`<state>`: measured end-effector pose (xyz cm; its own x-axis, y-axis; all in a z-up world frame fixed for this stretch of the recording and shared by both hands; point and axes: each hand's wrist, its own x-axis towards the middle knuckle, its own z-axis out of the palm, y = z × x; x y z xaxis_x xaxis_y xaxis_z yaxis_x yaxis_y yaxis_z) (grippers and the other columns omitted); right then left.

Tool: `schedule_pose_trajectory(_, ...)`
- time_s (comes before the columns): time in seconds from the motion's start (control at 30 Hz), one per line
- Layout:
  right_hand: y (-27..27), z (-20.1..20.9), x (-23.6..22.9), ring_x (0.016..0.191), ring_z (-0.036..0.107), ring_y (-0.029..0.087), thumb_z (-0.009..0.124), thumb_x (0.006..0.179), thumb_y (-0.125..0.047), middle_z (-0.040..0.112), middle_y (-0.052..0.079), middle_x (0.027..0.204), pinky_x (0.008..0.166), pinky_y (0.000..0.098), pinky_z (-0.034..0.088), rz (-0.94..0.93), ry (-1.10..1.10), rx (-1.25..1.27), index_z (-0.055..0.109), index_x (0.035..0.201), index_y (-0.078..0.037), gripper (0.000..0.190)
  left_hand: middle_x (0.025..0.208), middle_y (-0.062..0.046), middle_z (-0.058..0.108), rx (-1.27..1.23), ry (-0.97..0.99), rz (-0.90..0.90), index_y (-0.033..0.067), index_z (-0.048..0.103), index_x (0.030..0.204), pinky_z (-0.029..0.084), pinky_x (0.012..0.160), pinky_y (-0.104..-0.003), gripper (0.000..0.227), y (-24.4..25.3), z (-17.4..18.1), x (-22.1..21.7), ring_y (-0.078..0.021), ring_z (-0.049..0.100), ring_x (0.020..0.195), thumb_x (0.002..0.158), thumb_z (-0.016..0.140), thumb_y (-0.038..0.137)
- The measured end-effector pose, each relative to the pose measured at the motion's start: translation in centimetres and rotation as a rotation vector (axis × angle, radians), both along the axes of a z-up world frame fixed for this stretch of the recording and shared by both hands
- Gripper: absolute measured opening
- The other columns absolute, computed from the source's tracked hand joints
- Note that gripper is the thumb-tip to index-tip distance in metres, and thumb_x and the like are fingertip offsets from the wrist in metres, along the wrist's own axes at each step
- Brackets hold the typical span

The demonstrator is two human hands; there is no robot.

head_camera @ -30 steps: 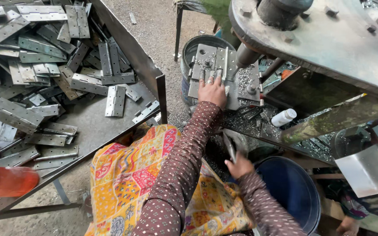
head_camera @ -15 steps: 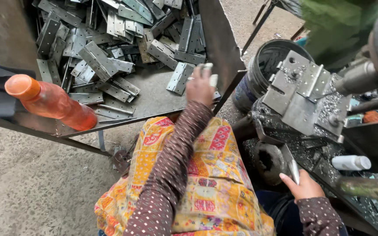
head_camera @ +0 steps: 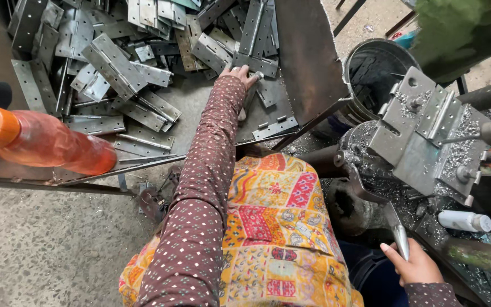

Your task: The person repeatedly picks up metal hinge pieces from a bin, places them under a press, and operates the machine to punch holes. The processed pieces are then returned to the bin. This cycle continues throughout the clip.

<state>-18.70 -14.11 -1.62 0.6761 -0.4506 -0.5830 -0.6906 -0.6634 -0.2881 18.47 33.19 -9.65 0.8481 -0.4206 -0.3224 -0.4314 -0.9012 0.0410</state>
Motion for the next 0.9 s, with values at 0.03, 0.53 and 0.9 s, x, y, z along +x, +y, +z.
schedule_pose_trajectory(0.03,0.1,0.0,-0.1,0.04,0.055,0.022,0.071,0.084,-0.043,0.056,0.011,0.058,0.043,0.0364,0.047,0.005,-0.007,0.004,0.064,0.105,-0.004,0.045,0.144,-0.016,0.048,-0.081,-0.057,0.0,0.021,0.039,0.152,0.034,0.116,-0.046,0.095,0.2,-0.6,-0.1,-0.0307,0.045,0.137,0.071,0.089,0.025)
schedule_pose_trajectory(0.53,0.7,0.1,0.2,0.044,0.062,0.024,0.069,0.086,-0.05,0.062,0.011,0.061,0.048,0.0382,0.053,0.112,-0.003,-0.097,0.063,0.107,-0.004,0.051,0.141,-0.008,0.057,-0.432,-0.354,0.128,0.0192,0.057,0.142,0.05,0.098,-0.05,0.044,3.8,-6.6,-6.1,-0.0316,0.062,0.116,0.097,0.056,0.023)
schedule_pose_trajectory(0.9,0.5,-1.1,-0.3,0.041,0.063,0.025,0.07,0.082,-0.052,0.065,0.012,0.059,0.047,0.0389,0.052,0.07,-0.086,-0.07,0.064,0.101,-0.007,0.049,0.123,-0.019,0.06,-0.237,-0.25,0.271,0.0112,0.061,0.13,0.053,0.088,-0.052,0.049,2.9,-7.1,-2.0,-0.0383,0.065,0.108,0.087,0.07,0.034)
